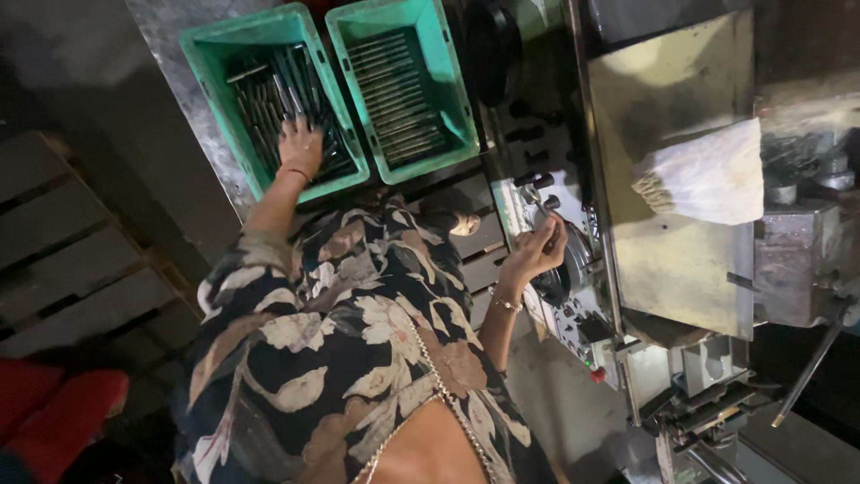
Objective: The person repeatedly picks metal rods from a green crate, presses each rod against a rotating grinding wheel, and returns the rod to the crate. The cycle of pick, grind, and return is performed continuously throughout the clip.
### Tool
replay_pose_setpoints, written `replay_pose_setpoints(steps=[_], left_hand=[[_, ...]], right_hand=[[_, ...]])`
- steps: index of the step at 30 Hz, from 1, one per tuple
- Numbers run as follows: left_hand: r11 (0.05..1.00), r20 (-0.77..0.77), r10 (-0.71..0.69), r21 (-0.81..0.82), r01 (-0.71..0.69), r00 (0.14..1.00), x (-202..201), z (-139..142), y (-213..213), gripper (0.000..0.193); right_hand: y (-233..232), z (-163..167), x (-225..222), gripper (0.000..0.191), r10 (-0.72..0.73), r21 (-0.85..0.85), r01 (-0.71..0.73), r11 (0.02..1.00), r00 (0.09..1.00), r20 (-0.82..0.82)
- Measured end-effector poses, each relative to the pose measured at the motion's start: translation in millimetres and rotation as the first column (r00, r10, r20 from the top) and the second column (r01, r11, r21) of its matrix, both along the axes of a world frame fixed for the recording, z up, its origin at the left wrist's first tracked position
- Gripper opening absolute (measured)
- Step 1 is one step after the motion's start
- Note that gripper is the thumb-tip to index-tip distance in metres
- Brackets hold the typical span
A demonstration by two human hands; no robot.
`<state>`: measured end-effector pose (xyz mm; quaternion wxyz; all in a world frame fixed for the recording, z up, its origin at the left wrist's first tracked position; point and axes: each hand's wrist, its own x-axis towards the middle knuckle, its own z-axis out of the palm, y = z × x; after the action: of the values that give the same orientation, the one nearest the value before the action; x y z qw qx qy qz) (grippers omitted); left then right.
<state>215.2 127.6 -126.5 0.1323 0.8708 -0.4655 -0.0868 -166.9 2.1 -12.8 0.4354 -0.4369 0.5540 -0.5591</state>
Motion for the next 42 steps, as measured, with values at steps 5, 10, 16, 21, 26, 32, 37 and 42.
replay_pose_setpoints(steps=[5,10,16,21,26,32,37,42], left_hand=[[0.951,0.42,-0.308,0.141,0.274,0.854,19,1,-3,0.017],[0.91,0.261,-0.406,0.025,0.414,0.876,32,4,-11,0.021],[0.855,-0.232,-0.046,-0.512,-0.081,0.972,49,26,-21,0.019],[0.561,-0.779,-0.239,-0.598,-0.572,0.58,29,55,-41,0.025],[0.732,-0.923,-0.384,-0.307,-0.608,0.004,-72,80,-83,0.027],[0.734,-0.622,-0.654,-0.66,0.16,0.431,-161,126,-105,0.056],[0.719,-0.725,-0.687,-0.689,-0.094,0.048,-176,145,-106,0.042],[0.892,-0.884,-0.427,-0.377,-0.251,-0.19,-190,151,-98,0.038]], right_hand=[[3,1,1,0.024,0.049,-0.024,-0.049,0.999,0.999,-0.003],[10,3,-1,0.023,0.058,-0.07,-0.06,0.996,0.998,-0.034],[13,5,-2,0.02,0.035,-0.074,-0.037,0.997,0.999,-0.022],[10,12,10,0.02,0.107,-0.044,-0.111,0.993,0.992,-0.073],[6,30,34,0.021,0.219,-0.097,-0.23,0.968,0.97,-0.108],[1,56,58,0.021,0.257,-0.099,-0.243,0.965,0.95,0.175],[6,69,54,0.021,0.213,-0.207,-0.232,0.951,0.971,-0.107],[9,58,52,0.019,0.208,-0.347,-0.317,0.883,0.925,-0.317]])
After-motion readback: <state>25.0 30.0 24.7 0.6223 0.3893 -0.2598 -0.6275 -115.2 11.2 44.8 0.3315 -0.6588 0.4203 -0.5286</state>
